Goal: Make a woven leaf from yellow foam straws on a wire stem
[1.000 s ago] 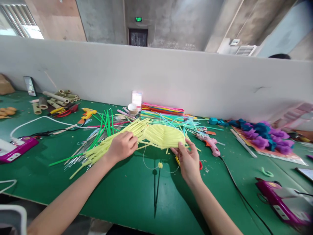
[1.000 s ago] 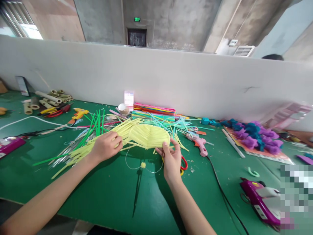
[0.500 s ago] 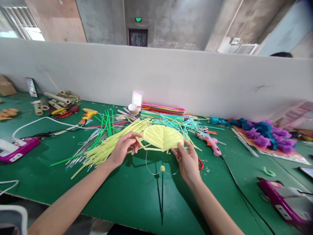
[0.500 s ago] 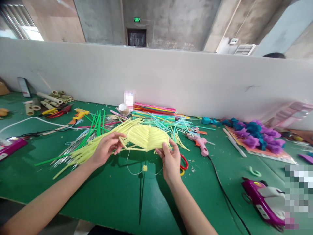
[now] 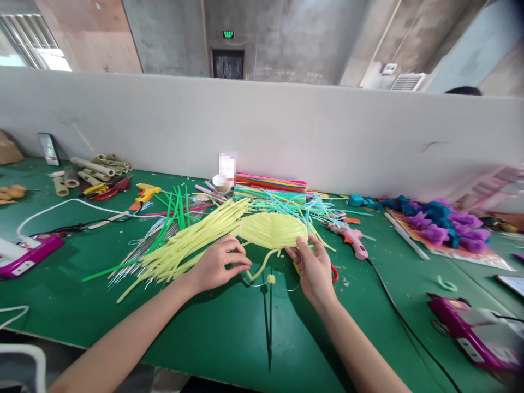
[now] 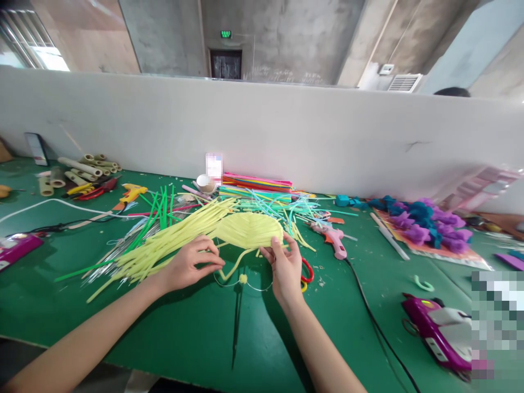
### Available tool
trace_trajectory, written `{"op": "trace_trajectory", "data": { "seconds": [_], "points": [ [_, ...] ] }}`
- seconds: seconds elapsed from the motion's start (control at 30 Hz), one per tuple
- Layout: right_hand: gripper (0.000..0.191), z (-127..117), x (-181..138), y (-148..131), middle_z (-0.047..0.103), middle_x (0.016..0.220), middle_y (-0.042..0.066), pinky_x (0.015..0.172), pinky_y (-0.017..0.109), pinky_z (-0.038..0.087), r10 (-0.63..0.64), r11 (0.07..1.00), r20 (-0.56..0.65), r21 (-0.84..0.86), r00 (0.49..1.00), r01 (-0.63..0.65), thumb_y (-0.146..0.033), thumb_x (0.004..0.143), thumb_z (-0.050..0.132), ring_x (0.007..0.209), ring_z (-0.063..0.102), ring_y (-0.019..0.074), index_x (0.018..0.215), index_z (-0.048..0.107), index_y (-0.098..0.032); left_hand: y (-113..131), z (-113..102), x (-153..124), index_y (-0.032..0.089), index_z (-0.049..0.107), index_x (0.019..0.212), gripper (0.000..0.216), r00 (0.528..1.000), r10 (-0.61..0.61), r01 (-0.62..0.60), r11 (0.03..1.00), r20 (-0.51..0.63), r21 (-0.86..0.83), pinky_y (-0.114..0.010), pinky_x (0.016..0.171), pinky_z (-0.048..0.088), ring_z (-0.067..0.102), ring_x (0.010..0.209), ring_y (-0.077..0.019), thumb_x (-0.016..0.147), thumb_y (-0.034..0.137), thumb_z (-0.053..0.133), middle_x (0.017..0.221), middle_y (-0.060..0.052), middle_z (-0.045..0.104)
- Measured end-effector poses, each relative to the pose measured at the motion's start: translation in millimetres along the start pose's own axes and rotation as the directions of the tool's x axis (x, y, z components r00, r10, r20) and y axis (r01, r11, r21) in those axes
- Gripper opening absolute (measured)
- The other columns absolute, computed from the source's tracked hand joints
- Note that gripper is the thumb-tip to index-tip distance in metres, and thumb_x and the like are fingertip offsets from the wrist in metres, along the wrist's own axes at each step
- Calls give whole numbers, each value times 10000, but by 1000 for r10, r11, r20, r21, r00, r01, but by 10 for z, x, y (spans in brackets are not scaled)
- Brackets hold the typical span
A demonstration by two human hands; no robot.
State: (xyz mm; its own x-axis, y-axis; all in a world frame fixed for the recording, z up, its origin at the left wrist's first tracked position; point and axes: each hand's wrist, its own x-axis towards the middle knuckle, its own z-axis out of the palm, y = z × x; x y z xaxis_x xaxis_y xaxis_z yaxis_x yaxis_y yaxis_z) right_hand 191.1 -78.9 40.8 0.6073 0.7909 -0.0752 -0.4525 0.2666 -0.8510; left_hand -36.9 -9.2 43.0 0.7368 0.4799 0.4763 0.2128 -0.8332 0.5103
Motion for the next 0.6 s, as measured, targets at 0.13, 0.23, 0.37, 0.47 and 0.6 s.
{"op": "trace_trajectory", "data": {
  "seconds": [0.13, 0.23, 0.37, 0.47, 0.6],
  "points": [
    [559, 14, -20, -13, 742, 750, -32, 680, 209, 631, 6, 1000, 12, 2, 1000, -7, -326, 575, 906, 628, 700, 104, 1002, 568, -199, -32, 14, -15, 277, 617, 1228, 364, 994, -71, 71, 997, -82, -6, -393, 983, 458, 533, 1132, -230, 874, 190, 608, 1167, -82, 548],
    [573, 16, -26, -19, 745, 751, -33, 684, 211, 628, 12, 1000, 14, 0, 1000, -12, -332, 571, 910, 623, 698, 103, 1011, 567, -199, -6, 25, -16, 277, 436, 1389, 598, 985, -127, 119, 990, -115, -71, -389, 1000, 471, 445, 1277, -253, 835, 188, 641, 1355, -109, 436],
    [556, 16, -26, -13, 745, 753, -35, 681, 232, 632, 14, 1000, 20, -7, 1000, -14, -343, 574, 907, 621, 701, 110, 993, 569, -206, 86, 87, -40, 225, 510, 1290, 434, 982, -13, 28, 997, -191, 75, -441, 1045, 411, 457, 1252, -265, 866, 178, 595, 1322, -131, 462],
    [543, 14, -24, -2, 739, 740, -36, 679, 240, 633, 8, 1000, 23, -11, 1000, -8, -349, 587, 900, 611, 697, 110, 995, 572, -205, 154, 145, -60, 193, 623, 1032, 142, 970, 169, -124, 962, -176, 242, -397, 903, 448, 553, 1000, -227, 899, 242, 609, 1031, -89, 592],
    [526, 9, -24, 8, 736, 753, -36, 688, 254, 635, 1, 1000, 29, -18, 1000, 0, -350, 603, 894, 622, 700, 115, 996, 573, -209, 174, 174, -52, 174, 627, 755, 224, 934, 354, -310, 875, -55, 371, -351, 770, 409, 524, 780, -184, 890, 349, 657, 734, -28, 601]
  ]
}}
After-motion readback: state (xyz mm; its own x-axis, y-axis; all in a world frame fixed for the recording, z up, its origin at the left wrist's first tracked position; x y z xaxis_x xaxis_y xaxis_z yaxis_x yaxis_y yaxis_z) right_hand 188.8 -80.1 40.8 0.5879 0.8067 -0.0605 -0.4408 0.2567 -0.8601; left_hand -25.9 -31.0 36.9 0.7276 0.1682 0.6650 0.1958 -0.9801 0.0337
